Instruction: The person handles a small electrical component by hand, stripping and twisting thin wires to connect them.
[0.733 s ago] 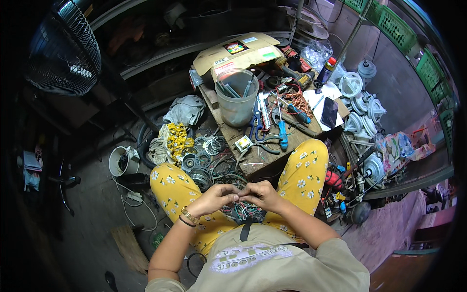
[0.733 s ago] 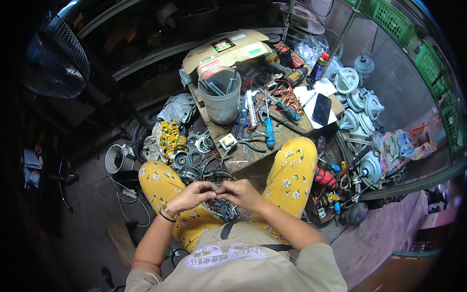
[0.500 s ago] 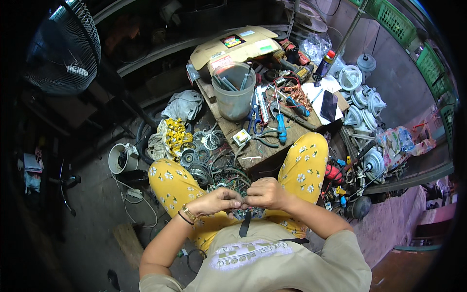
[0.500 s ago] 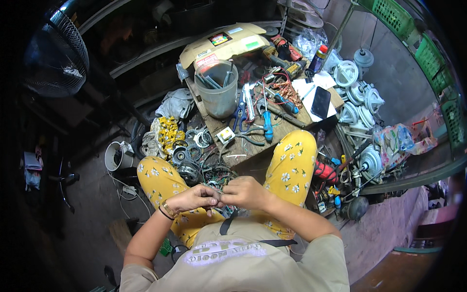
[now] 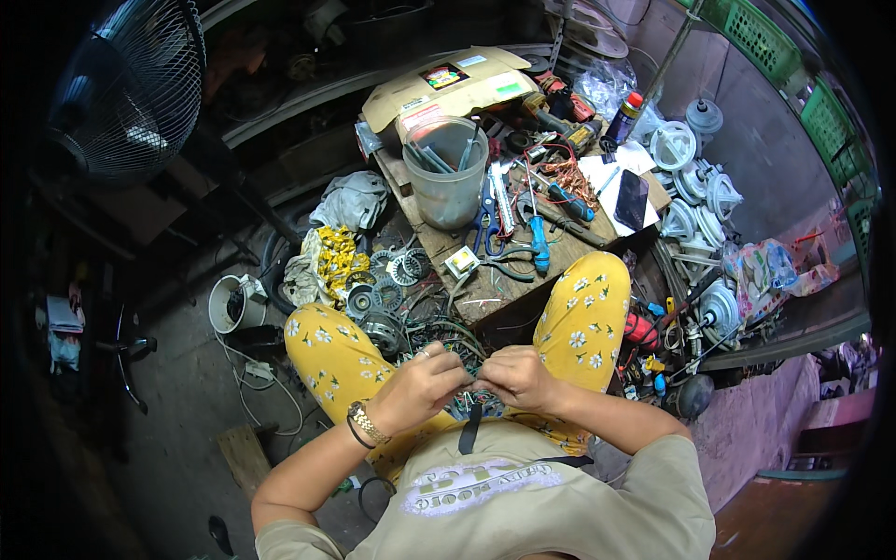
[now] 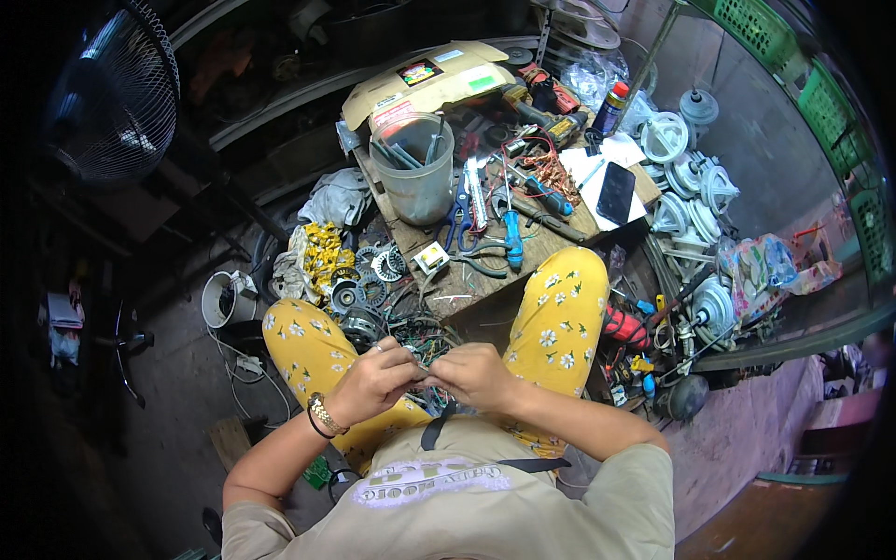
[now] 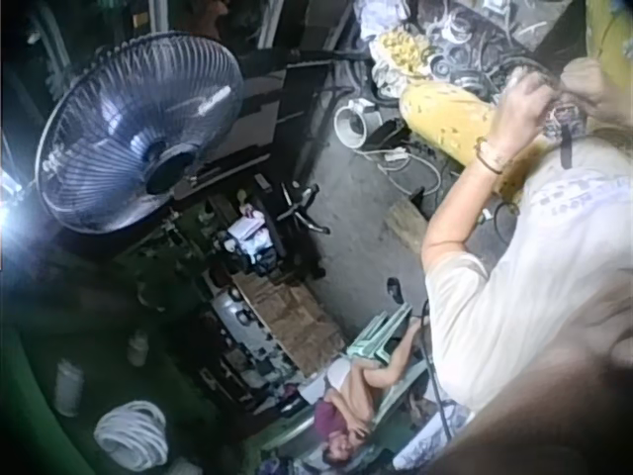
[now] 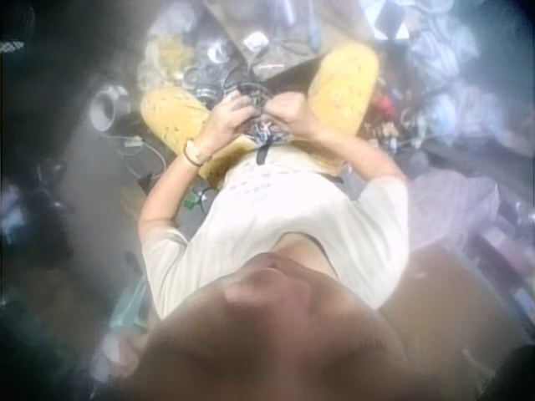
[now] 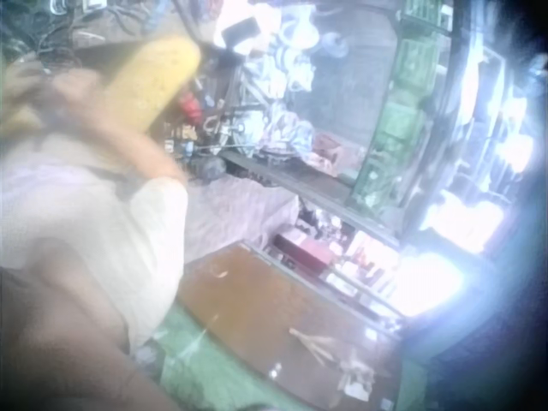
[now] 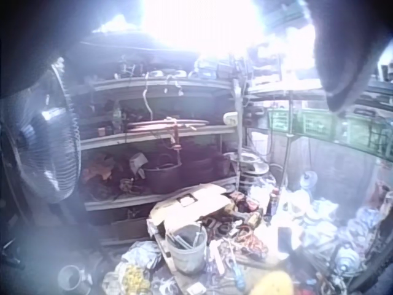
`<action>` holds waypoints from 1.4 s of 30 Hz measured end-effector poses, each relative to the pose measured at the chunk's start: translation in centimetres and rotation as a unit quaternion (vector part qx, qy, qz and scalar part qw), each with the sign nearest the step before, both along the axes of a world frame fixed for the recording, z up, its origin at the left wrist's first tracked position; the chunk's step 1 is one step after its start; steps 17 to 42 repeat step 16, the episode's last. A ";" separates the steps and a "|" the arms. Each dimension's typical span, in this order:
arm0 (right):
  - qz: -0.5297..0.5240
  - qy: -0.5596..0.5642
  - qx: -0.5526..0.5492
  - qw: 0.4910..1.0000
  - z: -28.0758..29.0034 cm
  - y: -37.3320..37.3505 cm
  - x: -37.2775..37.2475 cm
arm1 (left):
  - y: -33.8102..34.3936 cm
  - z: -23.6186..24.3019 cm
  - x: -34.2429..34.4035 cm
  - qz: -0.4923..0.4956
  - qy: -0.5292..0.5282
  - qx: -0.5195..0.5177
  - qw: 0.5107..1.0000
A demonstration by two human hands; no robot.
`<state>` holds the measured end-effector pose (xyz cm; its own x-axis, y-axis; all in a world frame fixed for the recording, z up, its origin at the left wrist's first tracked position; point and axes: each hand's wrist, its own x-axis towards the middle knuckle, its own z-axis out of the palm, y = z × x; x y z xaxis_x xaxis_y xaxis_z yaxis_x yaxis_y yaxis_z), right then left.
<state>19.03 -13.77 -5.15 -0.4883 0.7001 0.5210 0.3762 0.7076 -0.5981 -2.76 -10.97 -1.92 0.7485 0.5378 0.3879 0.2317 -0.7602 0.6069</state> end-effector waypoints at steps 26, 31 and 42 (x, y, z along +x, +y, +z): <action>-0.047 0.446 -0.539 0.713 2.1 -0.9 0.2 | 16.2 7.1 3.7 0.194 -0.064 0.340 0.918; -0.047 0.446 -0.539 0.713 2.1 -0.9 0.2 | 16.2 7.1 3.7 0.194 -0.064 0.340 0.918; -0.047 0.446 -0.539 0.713 2.1 -0.9 0.2 | 16.2 7.1 3.7 0.194 -0.064 0.340 0.918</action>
